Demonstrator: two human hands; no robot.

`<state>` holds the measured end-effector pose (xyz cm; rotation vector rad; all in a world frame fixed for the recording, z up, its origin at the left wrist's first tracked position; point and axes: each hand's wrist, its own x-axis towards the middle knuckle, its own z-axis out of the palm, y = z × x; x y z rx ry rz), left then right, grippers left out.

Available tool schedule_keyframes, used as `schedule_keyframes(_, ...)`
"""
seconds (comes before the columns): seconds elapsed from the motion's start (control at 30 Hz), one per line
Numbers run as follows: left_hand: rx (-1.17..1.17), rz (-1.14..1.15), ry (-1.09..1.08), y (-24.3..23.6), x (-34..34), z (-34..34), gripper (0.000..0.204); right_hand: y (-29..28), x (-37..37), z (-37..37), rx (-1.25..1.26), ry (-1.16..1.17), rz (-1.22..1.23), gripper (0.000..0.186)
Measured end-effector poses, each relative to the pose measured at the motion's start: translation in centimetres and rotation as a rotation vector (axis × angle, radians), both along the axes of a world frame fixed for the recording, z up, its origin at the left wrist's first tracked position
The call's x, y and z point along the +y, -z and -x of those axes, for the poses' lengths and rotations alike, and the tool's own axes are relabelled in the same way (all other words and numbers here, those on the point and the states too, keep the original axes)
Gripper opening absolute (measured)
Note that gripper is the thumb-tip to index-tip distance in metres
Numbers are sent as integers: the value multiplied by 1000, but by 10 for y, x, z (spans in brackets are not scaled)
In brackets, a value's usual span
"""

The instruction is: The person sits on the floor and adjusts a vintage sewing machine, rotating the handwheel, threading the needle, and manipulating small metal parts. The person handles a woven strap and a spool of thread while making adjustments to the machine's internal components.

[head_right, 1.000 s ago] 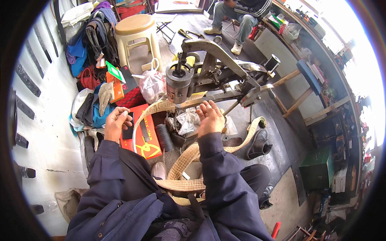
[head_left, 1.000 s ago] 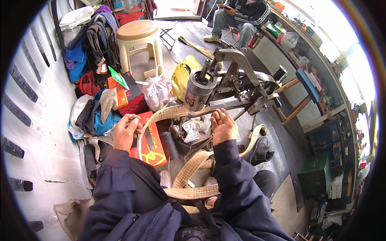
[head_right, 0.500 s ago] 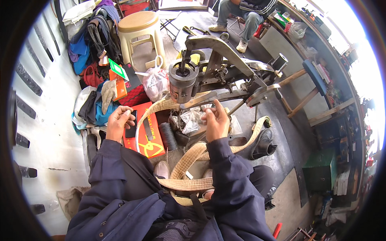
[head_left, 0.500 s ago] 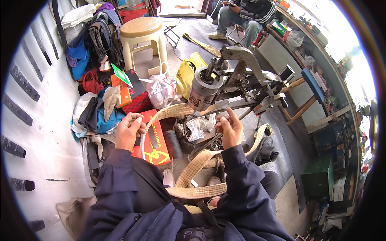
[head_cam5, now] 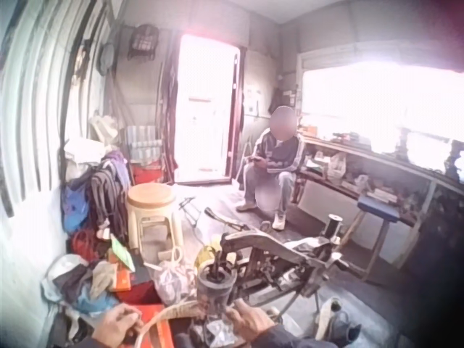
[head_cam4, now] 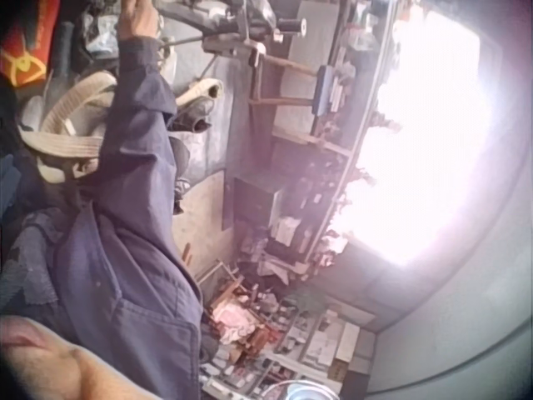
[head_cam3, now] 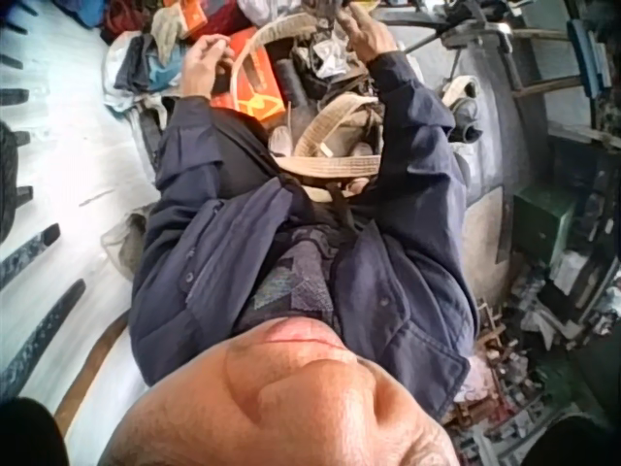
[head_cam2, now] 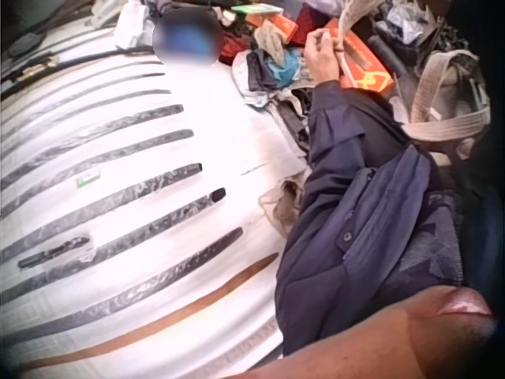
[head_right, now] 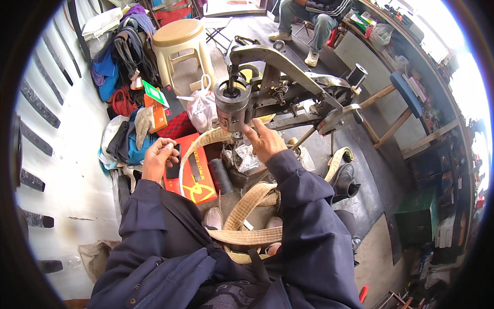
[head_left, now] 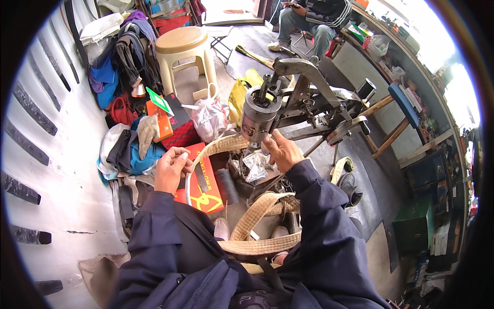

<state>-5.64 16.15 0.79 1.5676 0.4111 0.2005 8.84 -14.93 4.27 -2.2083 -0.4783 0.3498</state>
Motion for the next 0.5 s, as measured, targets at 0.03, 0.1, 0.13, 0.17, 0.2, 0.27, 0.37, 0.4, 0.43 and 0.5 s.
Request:
schedule_keyframes(0.03,19,12,-9,1,1,0,16,1,-6,3,-16,24,-8,69)
schedule_keyframes(0.1,-2,8,-6,2,3,0,15,5,-30,13,-60,24,-67,66)
schedule_keyframes(0.13,20,12,-22,3,4,1,15,7,-50,19,-51,55,-97,65)
schedule_keyframes(0.17,-3,9,-3,4,4,1,15,12,-71,26,-87,109,-131,64)
schedule_keyframes(0.2,-2,9,5,5,5,2,14,15,-98,31,-61,189,-166,62)
schedule_keyframes(0.27,0,7,21,6,5,1,14,24,-162,44,-170,418,-54,53)
schedule_keyframes(0.37,1,15,57,8,5,-1,14,48,-266,69,2,797,-318,32)
schedule_keyframes(0.4,11,-8,67,9,4,-2,14,62,-297,82,-102,804,-391,24)
schedule_keyframes(0.43,36,-54,79,10,5,-2,17,78,-325,101,-89,887,-342,21)
schedule_keyframes(0.5,72,-114,116,13,7,-4,22,122,-364,151,-140,989,-122,26)
